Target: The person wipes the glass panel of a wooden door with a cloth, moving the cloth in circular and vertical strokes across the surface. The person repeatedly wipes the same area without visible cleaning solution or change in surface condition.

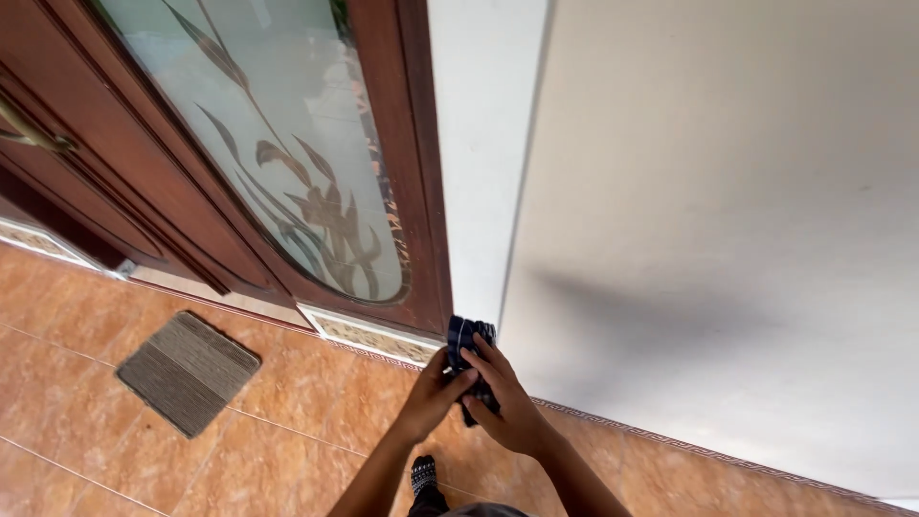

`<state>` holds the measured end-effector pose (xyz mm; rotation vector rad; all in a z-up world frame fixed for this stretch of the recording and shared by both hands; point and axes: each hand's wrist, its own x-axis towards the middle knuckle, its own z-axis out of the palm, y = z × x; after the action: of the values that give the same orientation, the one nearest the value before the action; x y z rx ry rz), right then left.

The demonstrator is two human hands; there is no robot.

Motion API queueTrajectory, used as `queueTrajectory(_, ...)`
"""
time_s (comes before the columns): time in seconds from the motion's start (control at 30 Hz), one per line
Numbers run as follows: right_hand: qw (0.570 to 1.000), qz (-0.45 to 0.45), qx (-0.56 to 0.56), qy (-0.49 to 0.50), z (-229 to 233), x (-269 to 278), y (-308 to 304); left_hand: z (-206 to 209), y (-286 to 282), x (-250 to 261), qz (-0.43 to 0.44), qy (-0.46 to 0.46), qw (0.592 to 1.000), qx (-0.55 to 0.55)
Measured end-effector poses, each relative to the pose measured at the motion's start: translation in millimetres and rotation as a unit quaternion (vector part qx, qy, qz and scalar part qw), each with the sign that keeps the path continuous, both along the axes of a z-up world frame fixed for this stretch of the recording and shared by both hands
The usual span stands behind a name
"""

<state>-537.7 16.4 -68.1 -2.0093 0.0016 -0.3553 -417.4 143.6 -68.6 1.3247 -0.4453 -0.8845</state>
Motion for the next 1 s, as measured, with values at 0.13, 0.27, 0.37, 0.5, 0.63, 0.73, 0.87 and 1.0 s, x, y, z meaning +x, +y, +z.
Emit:
queueTrajectory(0.13,0.996,0.009,-0.043,-0.083,19,-37,-16,8,-11,-21,0.0,-0.028,0.998,-0.05)
queueTrajectory(0.27,0.987,-0.065,0.029,-0.145,19,-60,-35,26,-26,-40,0.027,0.066,0.99,-0.124)
queueTrajectory(0.37,0.97,-0.104,0.122,-0.184,2,-80,-41,22,-36,-47,0.06,0.09,0.979,-0.171)
queueTrajectory(0.5,0.945,-0.155,0.224,-0.179,1,-90,-41,22,-41,-49,0.064,0.06,0.979,-0.186)
queueTrajectory(0.63,0.95,-0.15,0.221,-0.16,1,-86,-36,2,-42,-38,0.076,0.038,0.978,-0.189)
queueTrajectory(0.73,0.97,-0.077,0.169,-0.158,18,-79,-28,-7,-41,-29,0.09,0.009,0.979,-0.185)
queueTrajectory(0.87,0.977,-0.063,0.104,-0.176,-5,-45,-31,-26,-31,-9,0.086,-0.042,0.981,-0.17)
queueTrajectory(1.0,0.956,-0.142,0.209,-0.153,-32,-16,-47,-64,-8,39,0.125,-0.053,0.975,-0.175)
